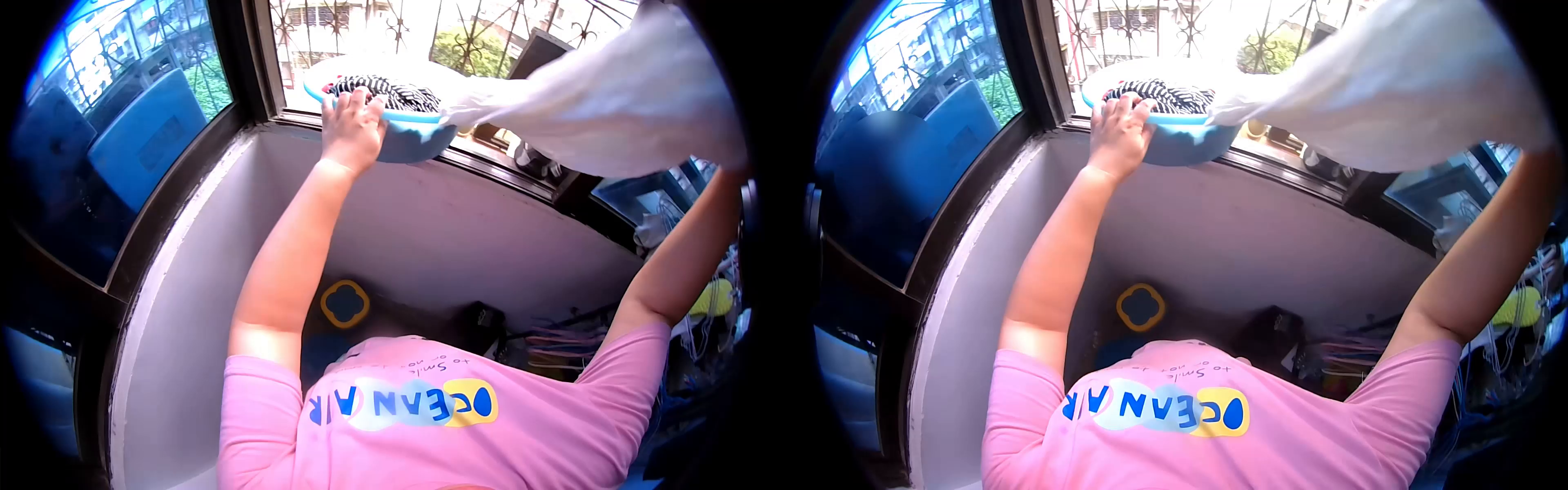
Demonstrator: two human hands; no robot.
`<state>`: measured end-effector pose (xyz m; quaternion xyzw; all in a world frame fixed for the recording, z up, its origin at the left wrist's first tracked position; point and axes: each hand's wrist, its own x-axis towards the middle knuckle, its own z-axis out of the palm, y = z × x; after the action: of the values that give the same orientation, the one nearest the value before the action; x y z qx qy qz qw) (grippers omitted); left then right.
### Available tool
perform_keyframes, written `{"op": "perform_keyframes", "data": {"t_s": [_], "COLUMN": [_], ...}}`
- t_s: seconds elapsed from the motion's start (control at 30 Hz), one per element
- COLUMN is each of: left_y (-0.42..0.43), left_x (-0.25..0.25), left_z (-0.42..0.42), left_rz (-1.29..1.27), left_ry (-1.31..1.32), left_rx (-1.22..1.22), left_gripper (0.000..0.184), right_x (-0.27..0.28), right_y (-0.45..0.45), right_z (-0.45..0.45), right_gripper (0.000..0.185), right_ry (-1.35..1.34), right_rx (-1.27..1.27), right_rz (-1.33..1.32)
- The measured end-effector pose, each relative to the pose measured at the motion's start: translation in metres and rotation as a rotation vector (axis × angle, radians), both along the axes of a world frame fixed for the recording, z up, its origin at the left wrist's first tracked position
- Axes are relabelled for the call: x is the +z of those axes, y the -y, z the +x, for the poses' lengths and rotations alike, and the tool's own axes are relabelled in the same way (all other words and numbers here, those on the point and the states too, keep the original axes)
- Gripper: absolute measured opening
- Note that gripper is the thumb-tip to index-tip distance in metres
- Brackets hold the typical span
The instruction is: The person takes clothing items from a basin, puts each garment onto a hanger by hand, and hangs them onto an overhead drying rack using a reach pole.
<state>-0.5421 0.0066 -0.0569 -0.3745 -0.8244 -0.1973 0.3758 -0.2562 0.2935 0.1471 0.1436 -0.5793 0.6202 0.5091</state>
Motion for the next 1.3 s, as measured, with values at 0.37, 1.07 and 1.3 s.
{"op": "perform_keyframes", "data": {"t_s": [0.37,1.07,1.3], "left_y": [0.029,0.056,0.019], "left_x": [-0.004,0.011,0.033], "left_z": [0.033,0.292,0.358], "left_rz": [0.192,-0.019,-0.02], "left_ry": [-0.114,0.708,1.337], "left_rx": [-0.265,-0.904,-1.085], "left_gripper": [0.067,0.017,0.019], "right_x": [-0.07,-0.188,-0.222], "right_y": [0.127,0.22,0.207], "right_z": [0.203,0.263,0.275], "right_gripper": [0.035,0.03,0.058], "right_ry": [0.069,0.582,0.73], "right_rx": [-0.715,-0.373,-0.243], "right_rz": [0.032,-0.223,0.02]}}
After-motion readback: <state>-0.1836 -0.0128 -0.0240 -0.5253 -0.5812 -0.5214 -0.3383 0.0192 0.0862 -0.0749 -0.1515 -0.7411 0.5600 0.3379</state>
